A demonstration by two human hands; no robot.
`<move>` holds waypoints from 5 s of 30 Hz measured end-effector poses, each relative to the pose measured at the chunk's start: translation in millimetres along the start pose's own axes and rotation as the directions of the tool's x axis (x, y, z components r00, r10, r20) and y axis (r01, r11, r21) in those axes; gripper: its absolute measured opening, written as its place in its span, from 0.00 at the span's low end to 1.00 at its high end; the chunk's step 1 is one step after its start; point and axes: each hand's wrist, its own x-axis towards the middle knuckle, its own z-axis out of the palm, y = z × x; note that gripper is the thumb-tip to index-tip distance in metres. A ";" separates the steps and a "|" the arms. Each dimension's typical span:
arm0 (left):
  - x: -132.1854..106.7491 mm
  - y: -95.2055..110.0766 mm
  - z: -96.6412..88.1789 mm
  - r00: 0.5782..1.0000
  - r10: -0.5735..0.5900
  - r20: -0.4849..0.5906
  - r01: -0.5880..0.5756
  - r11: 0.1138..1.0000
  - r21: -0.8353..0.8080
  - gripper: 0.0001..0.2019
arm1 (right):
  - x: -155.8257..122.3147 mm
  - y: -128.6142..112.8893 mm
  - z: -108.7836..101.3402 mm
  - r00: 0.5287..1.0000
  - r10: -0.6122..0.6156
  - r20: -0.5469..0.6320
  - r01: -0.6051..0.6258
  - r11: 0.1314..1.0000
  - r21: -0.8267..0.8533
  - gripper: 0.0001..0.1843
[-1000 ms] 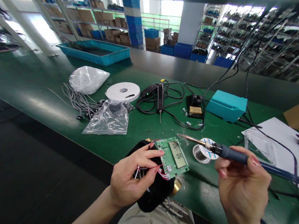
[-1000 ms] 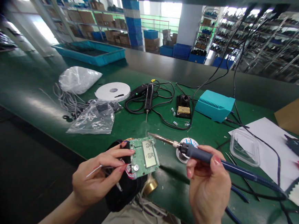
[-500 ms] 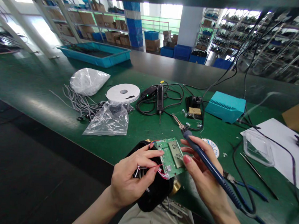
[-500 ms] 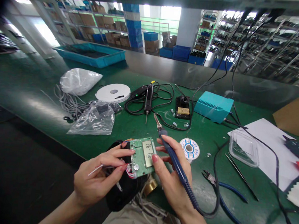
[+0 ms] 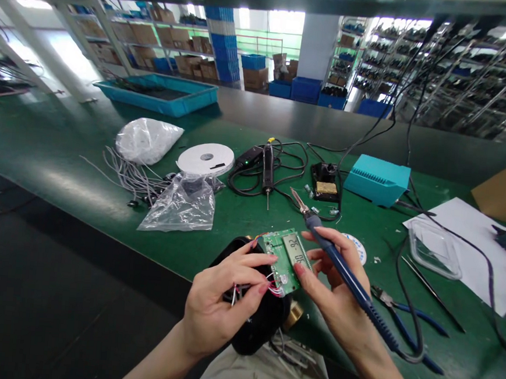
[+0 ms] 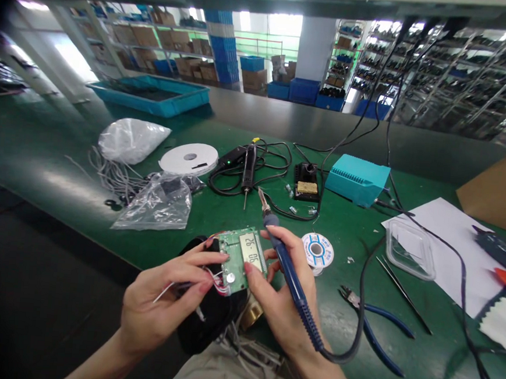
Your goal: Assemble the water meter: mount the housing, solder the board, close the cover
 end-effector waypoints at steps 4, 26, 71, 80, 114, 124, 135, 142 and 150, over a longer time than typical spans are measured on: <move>4.5 9.1 -1.8 0.992 -0.121 0.024 0.120 0.991 0.054 0.08 | -0.6 0.0 -0.7 0.999 -0.038 -0.006 0.037 0.999 -0.033 0.26; 0.5 15.0 0.1 0.948 -0.319 0.022 0.317 0.947 0.052 0.04 | -3.1 -1.5 -2.2 0.997 -0.075 -0.005 0.074 0.994 -0.080 0.26; 7.9 28.6 0.0 0.935 -0.355 -0.004 0.353 0.926 0.136 0.07 | 31.6 4.8 -27.3 0.923 0.292 -0.250 -0.169 0.892 0.419 0.15; 11.2 29.5 0.9 0.922 -0.387 0.002 0.383 0.914 0.132 0.07 | 31.9 9.3 -27.1 0.918 0.319 -0.235 -0.213 0.897 0.387 0.17; 9.4 29.5 0.4 0.900 -0.436 0.014 0.432 0.895 0.112 0.06 | 20.6 7.5 -17.0 0.988 -0.040 -0.147 0.066 0.982 0.178 0.12; 9.5 29.1 0.2 0.908 -0.418 0.024 0.412 0.904 0.116 0.06 | 9.5 11.8 -4.7 0.995 -0.041 0.091 0.057 0.981 -0.187 0.25; 6.2 30.2 -0.6 0.936 -0.352 0.010 0.343 0.920 0.191 0.03 | 11.0 5.8 -4.0 0.978 -0.189 0.092 0.206 0.947 -0.248 0.24; -4.4 33.8 -20.8 0.927 -0.356 -0.117 0.375 0.866 0.332 0.05 | 10.4 6.1 -5.5 0.966 -0.239 0.098 0.258 0.920 -0.295 0.24; 4.6 27.1 -40.6 0.823 -0.541 -0.176 0.567 0.800 0.195 0.07 | 10.0 7.9 -6.0 0.964 -0.248 0.098 0.266 0.919 -0.290 0.24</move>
